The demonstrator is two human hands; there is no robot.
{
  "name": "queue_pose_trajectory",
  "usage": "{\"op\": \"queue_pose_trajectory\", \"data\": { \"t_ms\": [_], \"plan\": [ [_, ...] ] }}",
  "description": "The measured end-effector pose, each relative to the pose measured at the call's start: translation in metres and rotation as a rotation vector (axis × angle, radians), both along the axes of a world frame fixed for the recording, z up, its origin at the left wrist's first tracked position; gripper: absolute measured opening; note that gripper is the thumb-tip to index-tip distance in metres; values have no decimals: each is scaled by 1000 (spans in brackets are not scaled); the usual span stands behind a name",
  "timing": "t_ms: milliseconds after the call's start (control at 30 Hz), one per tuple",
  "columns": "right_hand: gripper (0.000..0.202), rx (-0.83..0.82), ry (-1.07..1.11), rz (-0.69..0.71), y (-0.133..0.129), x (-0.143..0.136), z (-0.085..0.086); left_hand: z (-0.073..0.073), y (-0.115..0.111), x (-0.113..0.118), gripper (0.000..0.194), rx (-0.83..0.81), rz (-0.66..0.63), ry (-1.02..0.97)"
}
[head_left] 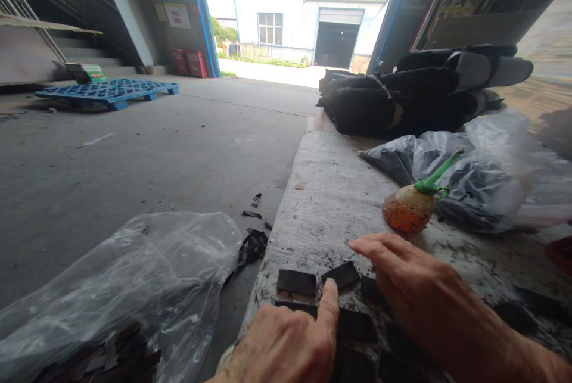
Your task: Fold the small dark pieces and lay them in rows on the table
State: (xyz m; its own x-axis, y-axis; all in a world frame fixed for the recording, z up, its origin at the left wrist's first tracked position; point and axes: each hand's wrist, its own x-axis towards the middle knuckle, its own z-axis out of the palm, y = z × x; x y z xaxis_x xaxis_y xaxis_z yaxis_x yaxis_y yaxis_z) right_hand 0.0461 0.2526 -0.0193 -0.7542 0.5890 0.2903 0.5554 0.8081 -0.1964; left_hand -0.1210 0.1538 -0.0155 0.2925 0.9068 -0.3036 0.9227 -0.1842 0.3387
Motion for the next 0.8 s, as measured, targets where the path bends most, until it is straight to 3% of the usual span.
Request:
{"op": "queue_pose_trajectory", "data": {
  "t_ms": [67, 167, 433, 500, 600, 700, 767, 800],
  "plan": [
    [42, 227, 12, 148, -10, 6, -7, 1, 1, 1, 60, 6, 33, -23],
    [39, 385, -65, 240, -21, 10, -17, -1, 2, -1, 56, 57, 41, -58],
    [33, 298, -68, 53, -36, 0, -34, -8, -9, -18, 54, 199, 43, -390],
    [34, 189, -36, 4, -35, 1, -30, -5, -13, -18, 49, 186, 112, -504],
    [36, -163, 12, -50, -27, 4, -16, 5, -17, -13, 44, 120, 249, -695],
    [36, -239, 81, -70, -22, 8, 5, 16, -22, -6, 47, 52, 362, -889],
    [33, -297, 167, -93, -29, 12, 23, 19, -26, -1, 51, 58, 395, -902],
    [30, -411, 236, -106, -36, 14, 33, 18, -28, 2, 55, 57, 386, -882]
  ]
}}
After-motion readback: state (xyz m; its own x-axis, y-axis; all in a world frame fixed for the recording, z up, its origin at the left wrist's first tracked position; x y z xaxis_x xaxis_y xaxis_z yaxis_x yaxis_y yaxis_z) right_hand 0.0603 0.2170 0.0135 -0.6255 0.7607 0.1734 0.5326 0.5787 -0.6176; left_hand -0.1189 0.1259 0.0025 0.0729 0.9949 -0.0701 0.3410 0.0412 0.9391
